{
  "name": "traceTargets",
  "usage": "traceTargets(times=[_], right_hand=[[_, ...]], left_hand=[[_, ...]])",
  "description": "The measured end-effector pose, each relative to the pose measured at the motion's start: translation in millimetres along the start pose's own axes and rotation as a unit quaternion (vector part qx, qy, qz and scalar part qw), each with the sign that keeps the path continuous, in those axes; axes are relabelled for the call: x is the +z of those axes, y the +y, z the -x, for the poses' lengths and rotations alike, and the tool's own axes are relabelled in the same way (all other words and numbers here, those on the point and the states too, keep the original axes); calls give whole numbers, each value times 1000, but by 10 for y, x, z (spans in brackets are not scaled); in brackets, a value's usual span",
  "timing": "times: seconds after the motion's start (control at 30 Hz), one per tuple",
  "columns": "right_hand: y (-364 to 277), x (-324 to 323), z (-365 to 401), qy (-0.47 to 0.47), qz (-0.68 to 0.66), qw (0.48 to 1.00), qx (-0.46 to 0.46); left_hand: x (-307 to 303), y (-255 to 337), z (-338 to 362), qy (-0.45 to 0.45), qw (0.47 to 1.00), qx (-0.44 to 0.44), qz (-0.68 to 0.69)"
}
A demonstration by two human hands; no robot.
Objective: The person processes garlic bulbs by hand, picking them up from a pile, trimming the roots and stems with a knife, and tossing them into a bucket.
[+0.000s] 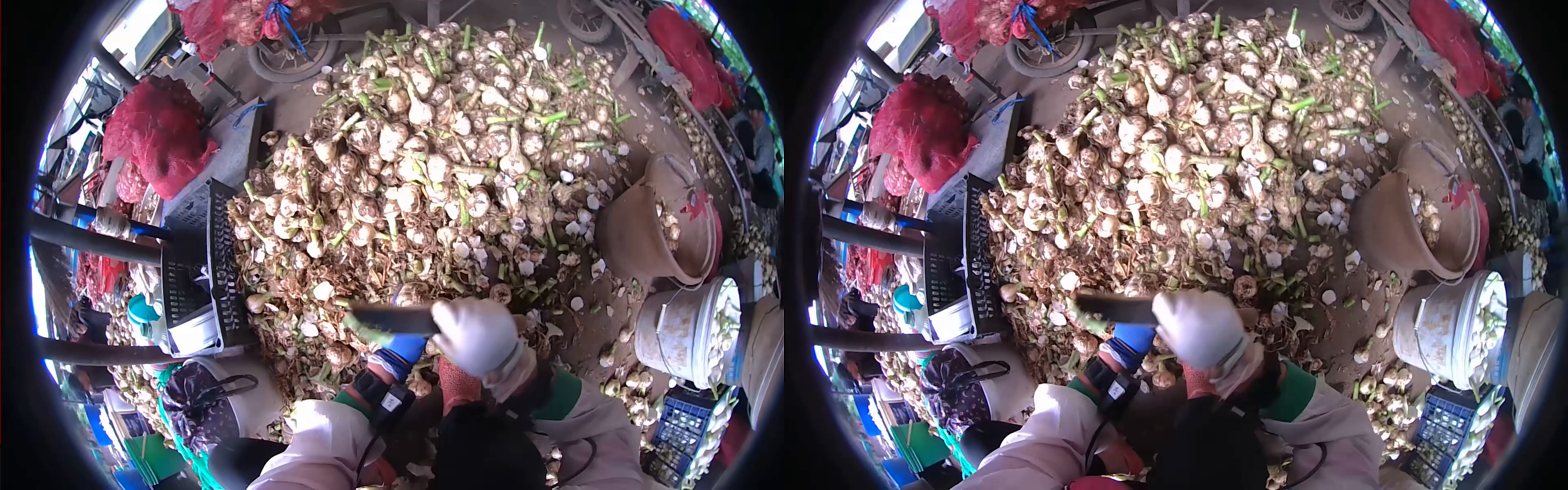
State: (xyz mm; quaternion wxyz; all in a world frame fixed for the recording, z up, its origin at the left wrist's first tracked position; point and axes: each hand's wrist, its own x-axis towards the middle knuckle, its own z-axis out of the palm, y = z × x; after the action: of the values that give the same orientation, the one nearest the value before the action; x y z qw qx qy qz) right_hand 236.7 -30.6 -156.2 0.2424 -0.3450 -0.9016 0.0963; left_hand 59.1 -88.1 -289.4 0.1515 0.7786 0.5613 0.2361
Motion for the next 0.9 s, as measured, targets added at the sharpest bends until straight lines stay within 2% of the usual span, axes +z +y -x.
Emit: traceTargets(times=[0.03,0.07,0.17,0.2,0.23,0.27,0.3,0.33,0.37,0.4,0.43,0.47,0.5,0.53,0.57,0.6,0.63,0.67,0.7,0.73,0.77,0.8,0.83,0.87,0.9], right_hand=[[-53,27,-19,-20,49,996,-65],[-60,28,-41,10,78,994,-79],[50,78,-27,9,132,982,-134],[296,253,-15,-118,69,989,-51],[550,287,9,-89,59,993,50],[913,488,227,49,12,988,146],[1302,702,471,33,-78,961,262],[1123,527,379,53,-26,958,280],[802,261,247,68,23,951,301],[561,174,191,36,-88,939,331],[434,282,207,-14,-113,929,352],[441,513,362,-40,-314,880,353],[365,774,516,-46,-506,754,417],[278,867,592,-22,-657,591,467],[236,917,631,1,-774,398,493],[294,944,641,-3,-773,399,492],[384,959,648,-20,-721,564,402],[442,962,628,-33,-642,706,297],[450,937,536,-31,-644,705,297],[459,927,426,19,-624,727,286],[459,871,286,69,-600,748,273],[387,626,125,31,-526,793,305],[401,588,94,32,-526,793,306],[413,566,100,71,-413,863,281],[408,500,55,109,-292,917,250]], left_hand=[[13,4,-14,-1,999,-18,32],[16,7,-34,2,997,-38,62],[19,44,9,1,982,-109,155],[10,81,14,-1,974,-131,187],[-352,322,-225,21,887,-231,399],[-402,413,-261,62,898,-227,371],[-414,426,-305,101,909,-220,340],[-365,416,-277,140,881,-225,391],[-346,447,-264,142,880,-232,390],[-327,517,-257,123,796,-254,536],[-311,574,-326,103,690,-263,666],[-334,670,-389,118,655,-240,707],[-292,654,-387,118,654,-239,708],[-224,603,-370,90,722,-215,652],[-180,580,-338,64,782,-191,590],[-180,586,-231,97,818,-179,538],[-155,590,-179,98,819,-177,536],[-212,646,-178,128,828,-170,518],[-260,692,-162,157,836,-165,500],[-328,669,-171,115,815,-189,536],[-481,630,-272,124,943,-88,296],[-550,632,-311,111,925,-115,343],[-603,642,-331,97,904,-142,391],[-690,653,-327,95,904,-143,392],[-794,640,-318,79,941,-138,300]])
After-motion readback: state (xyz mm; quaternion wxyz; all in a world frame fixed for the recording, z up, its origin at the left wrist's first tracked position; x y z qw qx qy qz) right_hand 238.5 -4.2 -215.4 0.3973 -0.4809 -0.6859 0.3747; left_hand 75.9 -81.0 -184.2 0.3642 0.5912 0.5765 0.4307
